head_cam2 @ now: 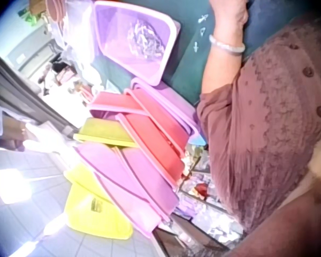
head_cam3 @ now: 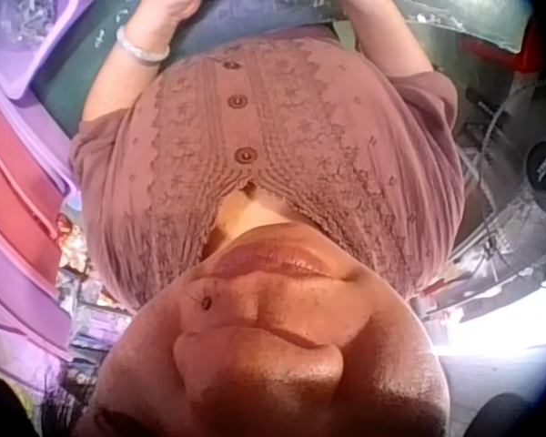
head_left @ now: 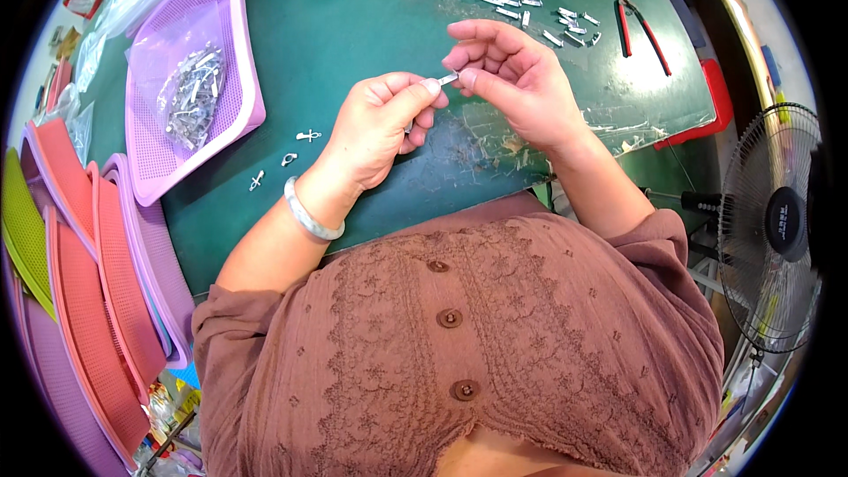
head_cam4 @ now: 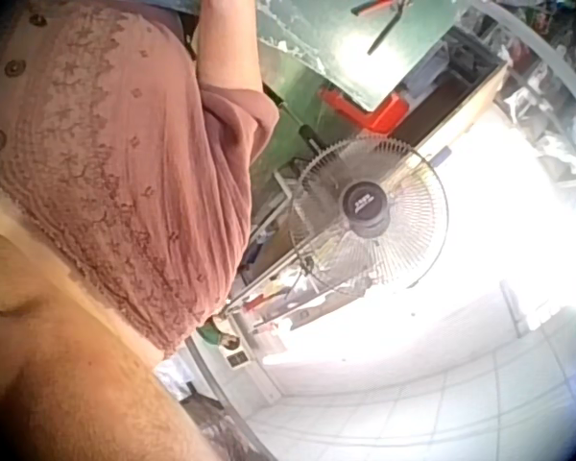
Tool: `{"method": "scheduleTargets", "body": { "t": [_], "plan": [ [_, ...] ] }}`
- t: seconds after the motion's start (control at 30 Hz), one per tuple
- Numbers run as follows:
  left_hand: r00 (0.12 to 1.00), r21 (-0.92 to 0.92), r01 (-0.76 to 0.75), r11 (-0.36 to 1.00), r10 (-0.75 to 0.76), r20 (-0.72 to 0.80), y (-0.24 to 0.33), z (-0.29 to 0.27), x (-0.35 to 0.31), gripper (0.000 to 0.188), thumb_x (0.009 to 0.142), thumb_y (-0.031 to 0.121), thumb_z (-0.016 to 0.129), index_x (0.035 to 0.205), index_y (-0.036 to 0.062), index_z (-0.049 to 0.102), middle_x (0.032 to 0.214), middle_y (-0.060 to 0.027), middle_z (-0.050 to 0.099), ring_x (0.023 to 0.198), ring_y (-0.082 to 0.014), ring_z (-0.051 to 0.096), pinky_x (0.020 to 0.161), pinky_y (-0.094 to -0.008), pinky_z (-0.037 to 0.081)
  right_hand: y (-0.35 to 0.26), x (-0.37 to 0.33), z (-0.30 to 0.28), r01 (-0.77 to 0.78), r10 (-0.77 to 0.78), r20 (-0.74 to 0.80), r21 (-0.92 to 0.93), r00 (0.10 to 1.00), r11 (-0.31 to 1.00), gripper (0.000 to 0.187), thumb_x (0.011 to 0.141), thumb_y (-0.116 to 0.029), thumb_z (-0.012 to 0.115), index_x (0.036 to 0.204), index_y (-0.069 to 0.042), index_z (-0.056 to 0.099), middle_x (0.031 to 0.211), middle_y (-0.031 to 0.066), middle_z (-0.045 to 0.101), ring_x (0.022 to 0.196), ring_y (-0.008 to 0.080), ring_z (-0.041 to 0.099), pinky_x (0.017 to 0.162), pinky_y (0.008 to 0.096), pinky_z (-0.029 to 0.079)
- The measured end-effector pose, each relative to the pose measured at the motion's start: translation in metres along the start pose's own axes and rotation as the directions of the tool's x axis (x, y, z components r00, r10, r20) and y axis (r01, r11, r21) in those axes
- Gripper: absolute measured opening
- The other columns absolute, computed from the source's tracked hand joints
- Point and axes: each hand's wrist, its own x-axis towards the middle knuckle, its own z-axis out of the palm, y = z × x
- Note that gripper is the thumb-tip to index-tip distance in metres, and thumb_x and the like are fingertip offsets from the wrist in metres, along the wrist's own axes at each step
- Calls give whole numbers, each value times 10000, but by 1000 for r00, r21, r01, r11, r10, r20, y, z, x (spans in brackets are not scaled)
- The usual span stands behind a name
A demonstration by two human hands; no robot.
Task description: The person assembles small metal hardware pieces by hand at a green workbench, repeatedly picking up parts and joining them. They then walk to a storage shelf, retrieve a bag of similar parts, and return to the workbench.
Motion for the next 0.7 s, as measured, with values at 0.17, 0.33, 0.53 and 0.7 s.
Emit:
{"method": "scheduleTargets", "body": {
  "t": [0.17,0.33,0.53,0.7],
  "plan": [
    [997,-55,52,997,-49,55,-2,-3,2,236,872,227,500,798,16,577,588,-12,502,444,-67,418,380,-177,276,-1,-1,-1,-16,16,22,-35,1000,999,331,779,35,552,1106,10,502,880,54,579,793,81,548,723,213,455],
    [995,-121,87,989,-80,58,0,-1,2,326,899,276,432,812,-4,574,592,-35,504,449,-95,424,383,-191,288,1,-2,-2,-60,61,-18,47,998,997,333,780,22,564,1106,18,497,861,67,589,740,86,553,672,209,459],
    [993,-133,104,986,-94,74,1,-2,2,329,899,265,418,832,-21,566,603,-47,502,464,-108,425,391,-198,289,-1,-4,-1,-75,77,-27,65,997,995,338,781,19,566,1110,28,489,866,71,586,745,88,554,677,213,463],
    [989,-178,121,977,-104,103,-2,-5,4,323,896,260,417,834,-21,565,615,-46,505,472,-108,428,391,-197,288,-1,-6,0,-44,45,-17,19,999,999,351,775,24,571,1116,29,485,881,62,576,791,84,549,718,212,461]
  ]
}}
